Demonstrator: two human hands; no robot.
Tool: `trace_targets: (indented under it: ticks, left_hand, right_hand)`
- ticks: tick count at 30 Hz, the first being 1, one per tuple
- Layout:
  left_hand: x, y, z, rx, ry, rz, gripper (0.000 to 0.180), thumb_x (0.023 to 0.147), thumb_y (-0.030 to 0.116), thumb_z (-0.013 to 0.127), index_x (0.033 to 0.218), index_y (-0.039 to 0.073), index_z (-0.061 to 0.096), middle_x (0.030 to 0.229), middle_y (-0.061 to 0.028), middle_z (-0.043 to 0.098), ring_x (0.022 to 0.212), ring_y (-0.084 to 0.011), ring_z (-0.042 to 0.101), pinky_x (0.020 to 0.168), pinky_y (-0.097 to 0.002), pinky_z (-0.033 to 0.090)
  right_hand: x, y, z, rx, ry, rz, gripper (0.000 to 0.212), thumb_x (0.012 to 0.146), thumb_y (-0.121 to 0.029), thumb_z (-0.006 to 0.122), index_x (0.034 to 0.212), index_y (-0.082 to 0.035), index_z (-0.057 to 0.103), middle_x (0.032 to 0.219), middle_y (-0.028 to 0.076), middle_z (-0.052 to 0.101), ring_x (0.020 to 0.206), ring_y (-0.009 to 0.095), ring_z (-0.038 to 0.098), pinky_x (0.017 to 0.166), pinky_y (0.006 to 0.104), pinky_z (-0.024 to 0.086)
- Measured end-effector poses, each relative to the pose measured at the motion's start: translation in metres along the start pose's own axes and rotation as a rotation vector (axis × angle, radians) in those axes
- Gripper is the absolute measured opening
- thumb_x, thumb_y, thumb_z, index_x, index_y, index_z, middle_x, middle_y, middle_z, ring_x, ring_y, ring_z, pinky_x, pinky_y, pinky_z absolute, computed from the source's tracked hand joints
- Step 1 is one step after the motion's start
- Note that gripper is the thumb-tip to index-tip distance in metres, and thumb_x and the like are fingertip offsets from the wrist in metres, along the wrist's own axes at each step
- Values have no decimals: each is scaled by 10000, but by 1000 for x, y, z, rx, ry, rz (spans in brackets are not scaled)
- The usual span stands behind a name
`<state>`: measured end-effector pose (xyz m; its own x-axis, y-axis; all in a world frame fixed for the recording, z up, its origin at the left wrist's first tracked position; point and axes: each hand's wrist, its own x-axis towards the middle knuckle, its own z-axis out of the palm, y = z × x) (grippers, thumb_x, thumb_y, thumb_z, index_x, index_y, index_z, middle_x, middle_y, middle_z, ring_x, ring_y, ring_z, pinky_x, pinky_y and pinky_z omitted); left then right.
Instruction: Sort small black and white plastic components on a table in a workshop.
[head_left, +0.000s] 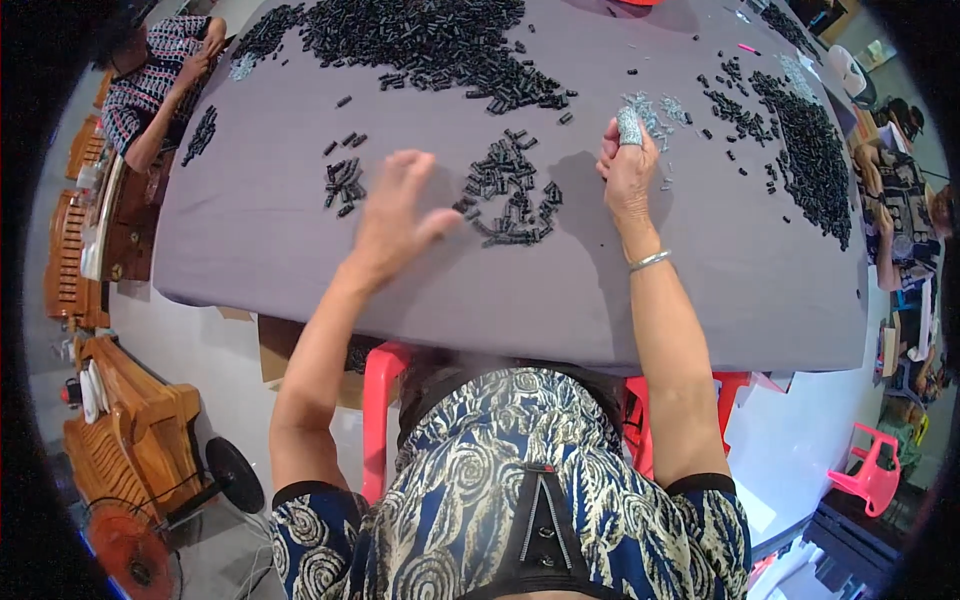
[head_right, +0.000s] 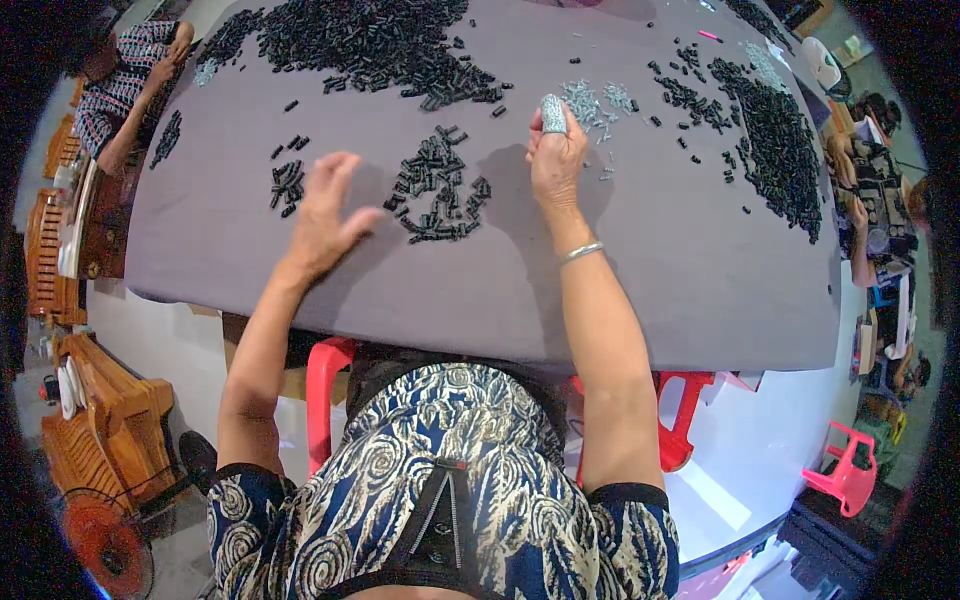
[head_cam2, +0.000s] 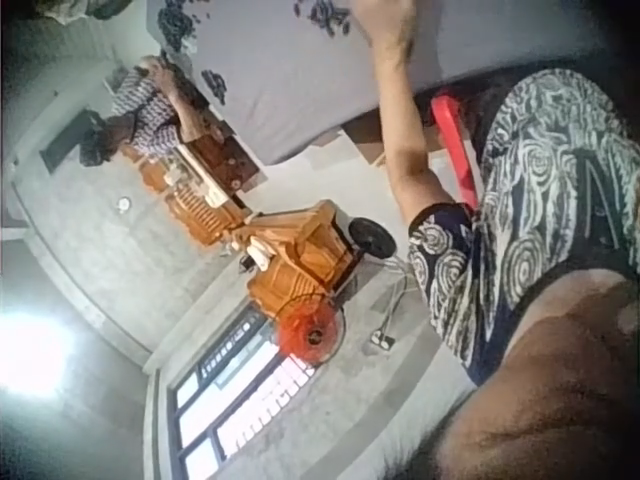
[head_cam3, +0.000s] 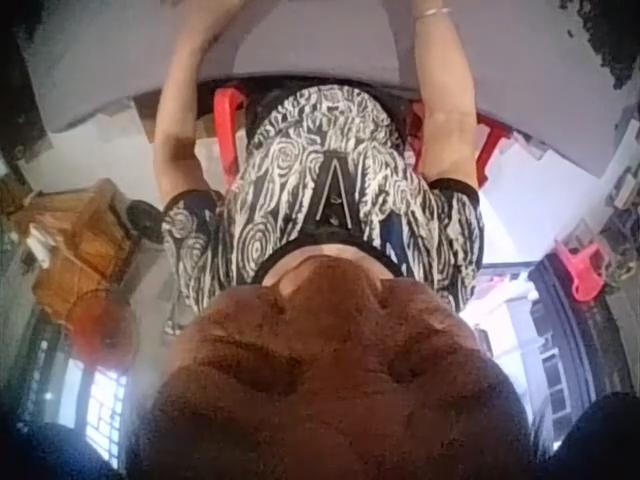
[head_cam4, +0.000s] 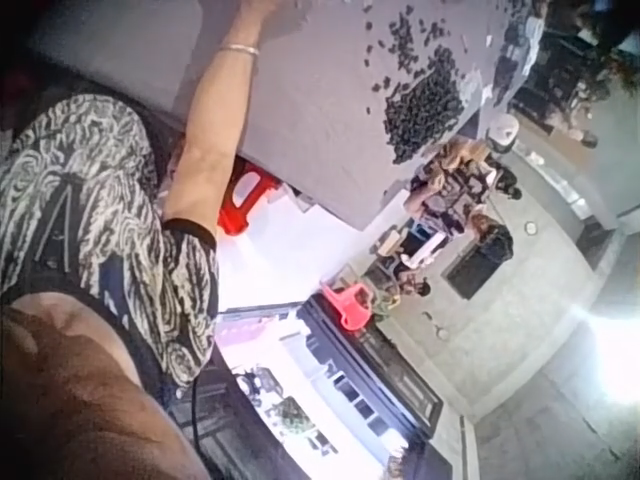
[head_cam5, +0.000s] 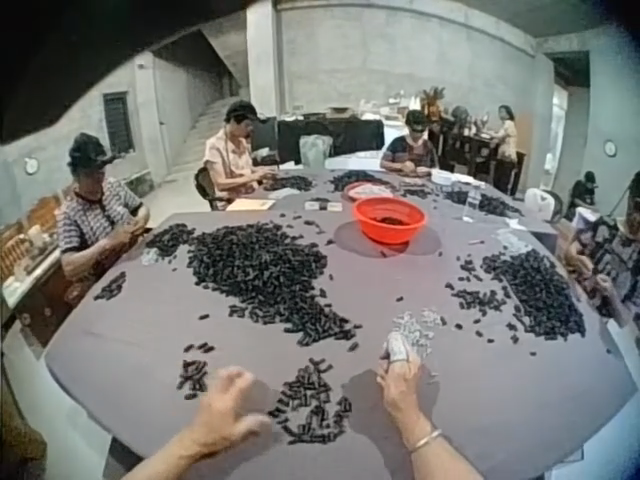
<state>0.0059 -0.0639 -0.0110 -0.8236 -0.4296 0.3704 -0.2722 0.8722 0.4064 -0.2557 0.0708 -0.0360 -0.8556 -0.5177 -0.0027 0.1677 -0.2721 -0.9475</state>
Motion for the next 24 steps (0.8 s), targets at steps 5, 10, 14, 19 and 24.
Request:
trace_targets:
  ticks: [5,10,14,19,24]
  left_hand:
    - [8,17,31,42,-88,107,1137,569,562,777,1405,7,241,1361,-236,324,1263,-411,330,1070,-486,269]
    - [24,44,49,28,-152,119,1272,512,685,742,1409,-25,187,1407,-278,242,1332,-418,227,1117,-527,160]
    - [34,53,62,37,-86,21,1267,520,672,752,1405,-30,176,1413,-290,210,1329,-438,206,1110,-520,180]
    - [55,52,74,52,-26,4,1231,527,648,763,1386,-36,208,1383,-277,252,1311,-434,232,1102,-516,196]
    - [70,49,75,-25,1,95,1094,520,615,780,1311,-7,351,1264,-224,369,1225,-403,337,1068,-506,251]
  right_hand:
    - [-2,0,1,1,-3,6,175,907,-158,457,864,-43,582,650,-22,491,499,32,401,404,192,315]
    - [-4,-1,-2,-1,-60,4,158,902,-147,474,837,-42,573,636,-28,484,497,30,405,402,192,319]
    - [-7,-4,5,-87,-16,-55,268,951,-254,446,769,-74,527,559,-59,379,435,28,308,379,194,237]
    - [-2,-1,5,-142,-14,-68,230,952,-209,476,772,-75,524,568,-58,406,433,22,320,369,192,229]
    - [-2,0,8,-136,-47,-91,179,941,-163,502,788,-73,527,574,-65,396,439,14,320,372,183,241]
